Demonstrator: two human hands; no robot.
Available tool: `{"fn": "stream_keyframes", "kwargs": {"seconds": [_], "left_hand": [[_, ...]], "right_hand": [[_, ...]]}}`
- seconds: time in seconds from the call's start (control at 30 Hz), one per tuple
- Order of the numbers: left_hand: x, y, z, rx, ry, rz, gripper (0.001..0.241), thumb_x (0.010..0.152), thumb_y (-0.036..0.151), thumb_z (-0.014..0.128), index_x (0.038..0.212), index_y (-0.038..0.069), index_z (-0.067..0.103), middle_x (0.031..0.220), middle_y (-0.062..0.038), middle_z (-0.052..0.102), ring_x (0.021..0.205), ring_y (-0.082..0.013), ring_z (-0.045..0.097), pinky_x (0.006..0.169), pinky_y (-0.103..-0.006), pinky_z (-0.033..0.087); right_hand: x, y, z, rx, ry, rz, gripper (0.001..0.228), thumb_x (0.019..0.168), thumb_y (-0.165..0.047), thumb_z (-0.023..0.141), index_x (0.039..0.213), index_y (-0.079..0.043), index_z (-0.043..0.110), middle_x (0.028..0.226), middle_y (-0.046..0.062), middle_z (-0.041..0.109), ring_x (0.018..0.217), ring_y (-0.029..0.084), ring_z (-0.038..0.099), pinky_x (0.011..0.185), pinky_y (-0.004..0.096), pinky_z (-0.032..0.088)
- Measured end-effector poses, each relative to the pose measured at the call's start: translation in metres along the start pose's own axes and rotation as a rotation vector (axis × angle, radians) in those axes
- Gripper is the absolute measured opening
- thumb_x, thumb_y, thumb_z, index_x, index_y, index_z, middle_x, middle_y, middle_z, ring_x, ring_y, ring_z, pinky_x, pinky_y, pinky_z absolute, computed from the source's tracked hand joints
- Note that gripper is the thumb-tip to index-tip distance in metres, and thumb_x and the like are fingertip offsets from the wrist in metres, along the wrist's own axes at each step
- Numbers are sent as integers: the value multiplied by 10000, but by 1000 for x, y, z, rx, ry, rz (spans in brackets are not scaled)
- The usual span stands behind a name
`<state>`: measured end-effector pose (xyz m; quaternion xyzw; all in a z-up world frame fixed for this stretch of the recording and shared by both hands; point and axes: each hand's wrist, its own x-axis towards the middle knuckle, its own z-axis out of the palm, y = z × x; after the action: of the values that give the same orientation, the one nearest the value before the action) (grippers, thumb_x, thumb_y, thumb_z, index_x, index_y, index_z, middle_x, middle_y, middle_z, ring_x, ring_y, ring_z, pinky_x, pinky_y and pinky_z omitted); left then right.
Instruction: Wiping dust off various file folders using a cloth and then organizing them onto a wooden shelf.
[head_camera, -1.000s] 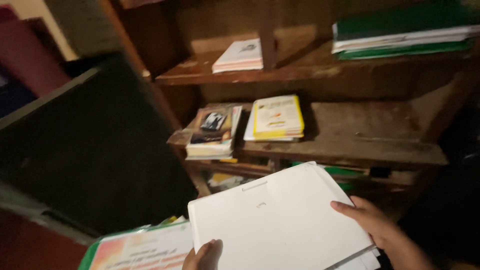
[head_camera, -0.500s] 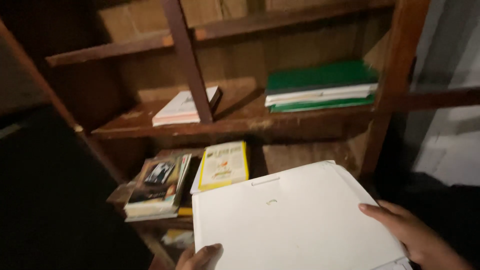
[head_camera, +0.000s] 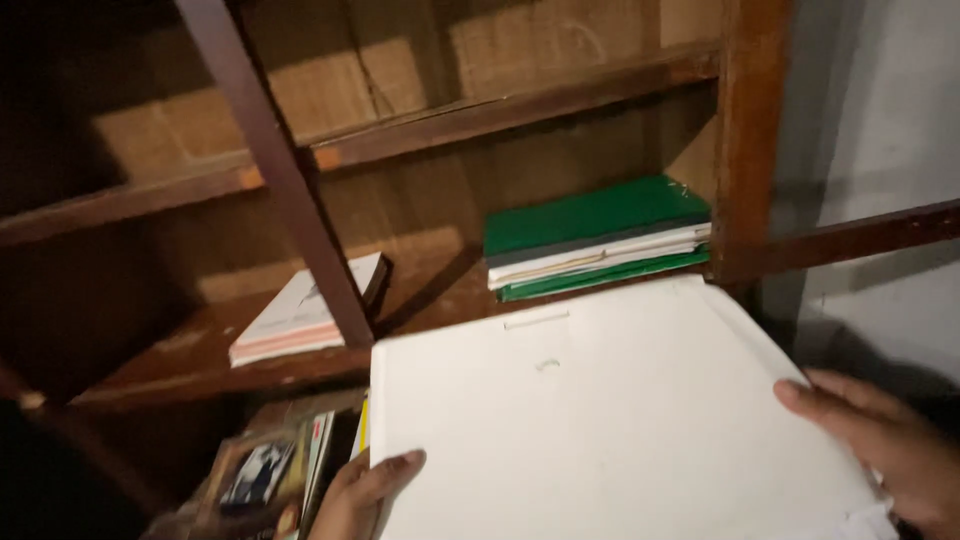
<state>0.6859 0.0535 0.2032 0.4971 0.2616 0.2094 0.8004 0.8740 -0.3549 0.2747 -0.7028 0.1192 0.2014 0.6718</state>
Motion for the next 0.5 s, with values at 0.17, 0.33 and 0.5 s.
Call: {"fn": "stream_keyframes", "kwargs": {"seconds": [0.17, 0.33, 0.5], "left_hand": [[20, 77, 59, 119, 35, 21, 430, 858, -24, 596, 1191, -295, 630, 1073, -427, 688, 914, -462, 612, 874, -448, 437], [70, 134, 105, 312, -36, 8, 568, 882, 159, 578, 1349, -163, 573, 1332, -446, 591, 1209, -583, 550, 1033, -621, 381], [158, 142, 118, 136, -167, 36, 678, 840, 220, 542, 1418, -131, 502, 1492, -427, 431, 1289, -553, 446, 1064, -582, 313]], "right_hand": [[52, -35, 19, 13, 104, -289, 354, 1054, -93, 599, 1316, 142, 643, 973, 427, 668, 730, 450, 535, 569, 529, 370], [135, -64, 4, -722, -136, -1627, 554, 831, -143, 626, 1357, 18, 564, 1130, 132, 734, 693, 128, 738, 632, 280, 613], [148, -131, 55, 168, -86, -363, 594, 1004, -301, 550, 1368, 168, 519, 1262, 517, 614, 892, 465, 626, 632, 481, 457]]}}
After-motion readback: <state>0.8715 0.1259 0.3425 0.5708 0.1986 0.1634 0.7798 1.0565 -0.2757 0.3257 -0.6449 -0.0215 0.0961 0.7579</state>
